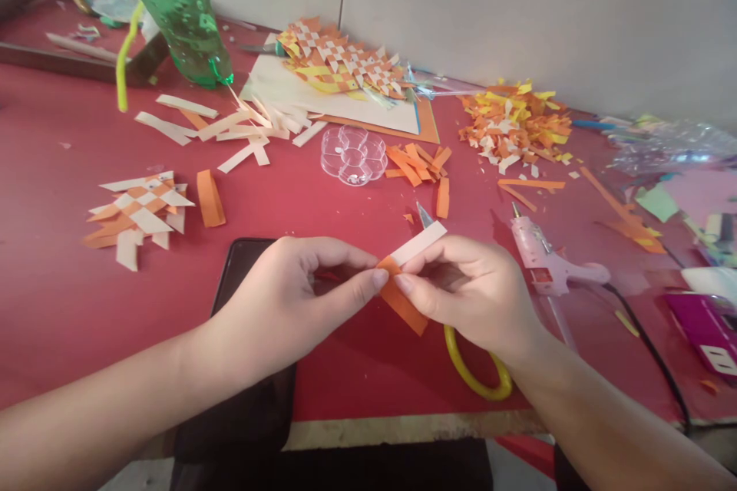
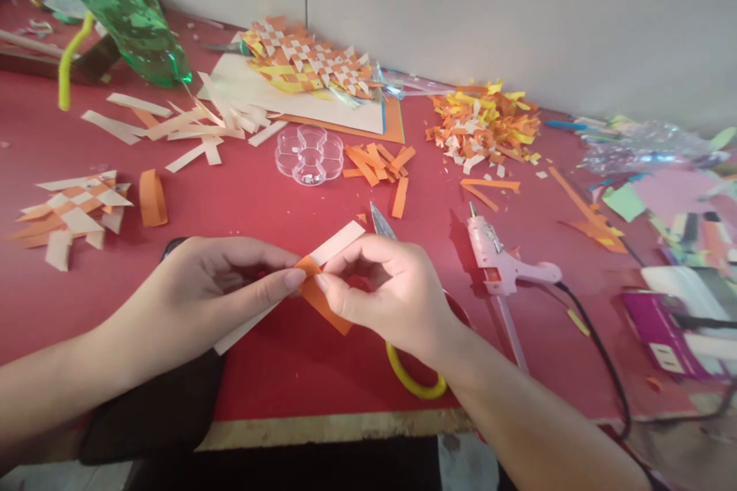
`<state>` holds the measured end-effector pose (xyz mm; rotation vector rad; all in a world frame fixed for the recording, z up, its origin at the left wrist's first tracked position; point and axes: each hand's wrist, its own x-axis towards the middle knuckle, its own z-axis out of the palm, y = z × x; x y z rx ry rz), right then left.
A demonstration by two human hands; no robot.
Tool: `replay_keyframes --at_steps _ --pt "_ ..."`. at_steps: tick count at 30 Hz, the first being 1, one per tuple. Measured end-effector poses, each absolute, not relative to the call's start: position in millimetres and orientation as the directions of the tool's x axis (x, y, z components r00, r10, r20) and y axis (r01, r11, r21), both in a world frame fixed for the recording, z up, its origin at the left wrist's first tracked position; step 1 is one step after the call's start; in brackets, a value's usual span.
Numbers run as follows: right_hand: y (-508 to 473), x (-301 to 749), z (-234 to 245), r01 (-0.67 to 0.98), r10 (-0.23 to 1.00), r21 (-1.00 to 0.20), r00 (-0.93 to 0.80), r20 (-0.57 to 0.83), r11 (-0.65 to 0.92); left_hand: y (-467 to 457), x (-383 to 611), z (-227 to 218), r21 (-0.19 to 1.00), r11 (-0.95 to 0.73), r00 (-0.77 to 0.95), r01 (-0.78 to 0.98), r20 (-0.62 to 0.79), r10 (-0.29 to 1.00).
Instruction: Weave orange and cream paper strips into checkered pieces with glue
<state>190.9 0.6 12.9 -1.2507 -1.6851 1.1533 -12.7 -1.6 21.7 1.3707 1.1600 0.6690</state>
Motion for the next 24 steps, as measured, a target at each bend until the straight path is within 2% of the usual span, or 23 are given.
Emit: replay_keyframes --at_steps 12,24 --pt "0.7 188.5 15.9 0.218 0.960 -0.973 -0.279 0.019 0.082 -2.1 -14.8 18.1 0.960 0.124 0.345 0.249 -0.208 0.915" --pt "1.3 192.1 15.9 0.232 0.948 -0.972 -0.317 -0.039 0.038 0.2 -15.1 19.0 0.955 0.106 0.306 0.278 -0.193 0.932"
